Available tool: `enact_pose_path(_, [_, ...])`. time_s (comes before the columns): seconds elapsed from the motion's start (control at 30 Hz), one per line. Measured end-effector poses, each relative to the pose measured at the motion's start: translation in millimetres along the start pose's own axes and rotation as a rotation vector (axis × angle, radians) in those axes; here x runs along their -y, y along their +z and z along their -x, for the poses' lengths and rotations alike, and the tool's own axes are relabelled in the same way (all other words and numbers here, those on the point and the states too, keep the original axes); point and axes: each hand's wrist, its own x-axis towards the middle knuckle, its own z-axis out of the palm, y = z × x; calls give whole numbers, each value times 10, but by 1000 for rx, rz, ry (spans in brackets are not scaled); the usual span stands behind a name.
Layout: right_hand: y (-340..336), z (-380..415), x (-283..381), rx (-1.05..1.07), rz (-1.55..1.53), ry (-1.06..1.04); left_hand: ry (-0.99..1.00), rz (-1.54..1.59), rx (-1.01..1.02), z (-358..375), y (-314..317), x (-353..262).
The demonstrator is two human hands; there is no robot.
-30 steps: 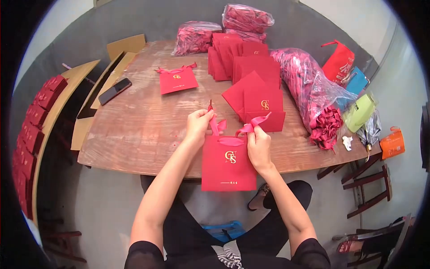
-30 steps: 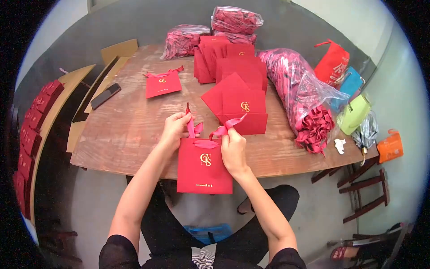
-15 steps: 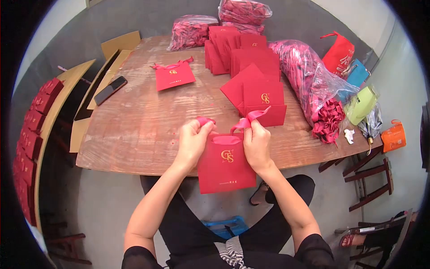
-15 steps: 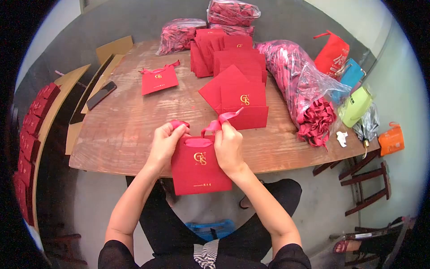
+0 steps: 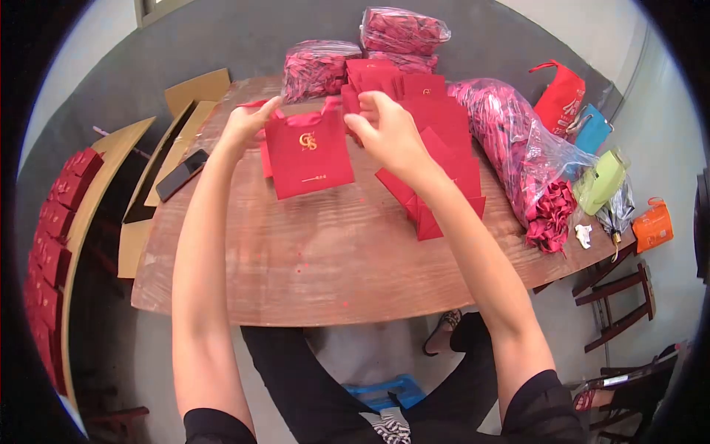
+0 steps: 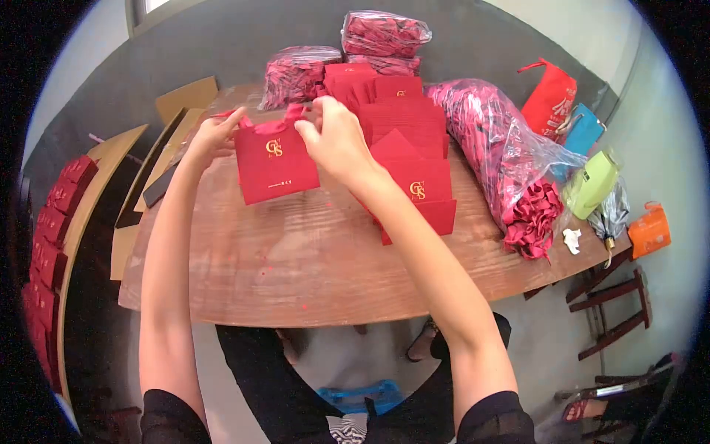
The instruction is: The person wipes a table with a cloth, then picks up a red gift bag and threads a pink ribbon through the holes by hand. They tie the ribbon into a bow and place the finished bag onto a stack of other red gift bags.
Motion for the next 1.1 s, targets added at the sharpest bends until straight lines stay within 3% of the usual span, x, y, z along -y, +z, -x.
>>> enact_pose_path(0.07, [-123,303,39,-13,-120,-33,97,-492,-260,-356,-42,408])
enact_pose_path(0.1, [-250,491,47,34,-85,21,309,-507,-415,-333,41,694])
enact_pose_path(0.2, [-601,1032,-231,37,-204,208,556,-360,-308,97,300,990])
enact_pose_path(0.3, [-1173,1487,-413,-90,-162,425,733,-204,-182,865,621,582])
enact_pose_path(0.47, [-2138,2142,-878,-380,53,471,1099,-178,54,1512,1201,2])
enact_pose_path(0.57, [-2527,2299,-1019,-510,272,475,1205,-252,130,1744,1573,-237])
enact_pose_path(0.77, [-2574,2230,-1042,-452,559,228,1140,-560,210,1908,2025,-175])
enact_pose_path(0.9, [-2499,2162,-1092,-521,527,289,1157,-589,117,1907,2121,-155])
enact_pose_path(1.0, [-2415,2174,-1056,-457,775,487,1123,-579,-7,1786,2129,-202])
enact_pose_path(1.1, [-2385,2210,-1181,-411,786,584,1104,-615,-109,1646,2197,-165])
